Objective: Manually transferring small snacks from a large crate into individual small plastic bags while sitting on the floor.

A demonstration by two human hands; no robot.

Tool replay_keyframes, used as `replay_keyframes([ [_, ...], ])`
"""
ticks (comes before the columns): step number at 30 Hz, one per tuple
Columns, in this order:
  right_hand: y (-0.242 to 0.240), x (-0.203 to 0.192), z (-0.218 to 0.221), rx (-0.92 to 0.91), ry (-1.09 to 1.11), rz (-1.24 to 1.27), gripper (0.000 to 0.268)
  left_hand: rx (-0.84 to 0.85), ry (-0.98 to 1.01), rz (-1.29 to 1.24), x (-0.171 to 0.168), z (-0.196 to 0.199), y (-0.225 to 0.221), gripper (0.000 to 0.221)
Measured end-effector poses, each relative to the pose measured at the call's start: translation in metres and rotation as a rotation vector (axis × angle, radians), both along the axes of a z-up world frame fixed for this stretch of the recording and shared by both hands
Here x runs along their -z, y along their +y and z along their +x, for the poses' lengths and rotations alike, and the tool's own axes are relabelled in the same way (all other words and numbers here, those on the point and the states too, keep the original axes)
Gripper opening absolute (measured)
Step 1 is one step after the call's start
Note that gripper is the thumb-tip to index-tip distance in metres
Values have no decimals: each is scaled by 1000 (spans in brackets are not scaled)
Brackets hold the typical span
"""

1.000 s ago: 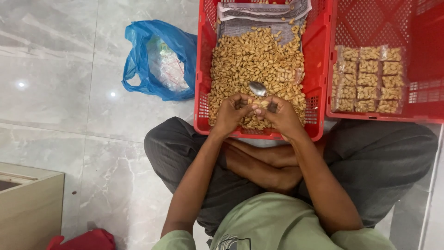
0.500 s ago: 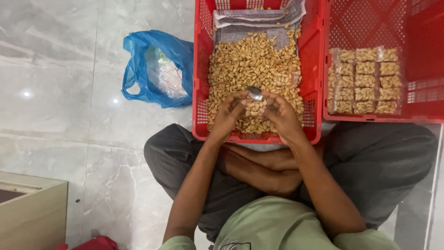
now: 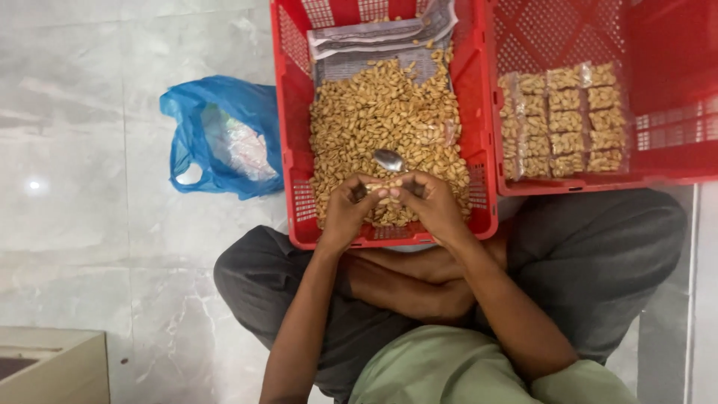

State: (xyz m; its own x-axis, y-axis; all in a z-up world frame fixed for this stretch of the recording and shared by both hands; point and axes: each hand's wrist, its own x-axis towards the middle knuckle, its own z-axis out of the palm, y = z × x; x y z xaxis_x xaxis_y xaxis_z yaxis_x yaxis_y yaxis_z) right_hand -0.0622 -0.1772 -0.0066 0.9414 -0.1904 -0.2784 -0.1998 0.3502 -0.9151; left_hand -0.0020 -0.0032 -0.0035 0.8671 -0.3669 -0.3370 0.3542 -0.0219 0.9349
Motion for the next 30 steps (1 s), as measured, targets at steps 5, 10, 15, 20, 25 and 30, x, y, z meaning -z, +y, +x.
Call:
replay_keyframes([
  [5,1,-28,8,3,-64,88,39,28,-170,-74,-26,7,-6,26],
  [10,-4,-18,9,10,-81,100,52,150,-283,-121,-46,7,-9,18],
  [15,-7,-16,9,43,-105,37,49,96,-88,-119,-52,10,-14,52],
  [20,-2,-24,7,37,-66,-28,41,40,34,125,-17,10,-4,40],
  [25,-3,-17,5,18,-82,-63,30,-5,57,160,-27,9,-6,40],
  [30,-2,-20,6,48,-116,1,20,-15,32,145,-21,9,-2,37],
])
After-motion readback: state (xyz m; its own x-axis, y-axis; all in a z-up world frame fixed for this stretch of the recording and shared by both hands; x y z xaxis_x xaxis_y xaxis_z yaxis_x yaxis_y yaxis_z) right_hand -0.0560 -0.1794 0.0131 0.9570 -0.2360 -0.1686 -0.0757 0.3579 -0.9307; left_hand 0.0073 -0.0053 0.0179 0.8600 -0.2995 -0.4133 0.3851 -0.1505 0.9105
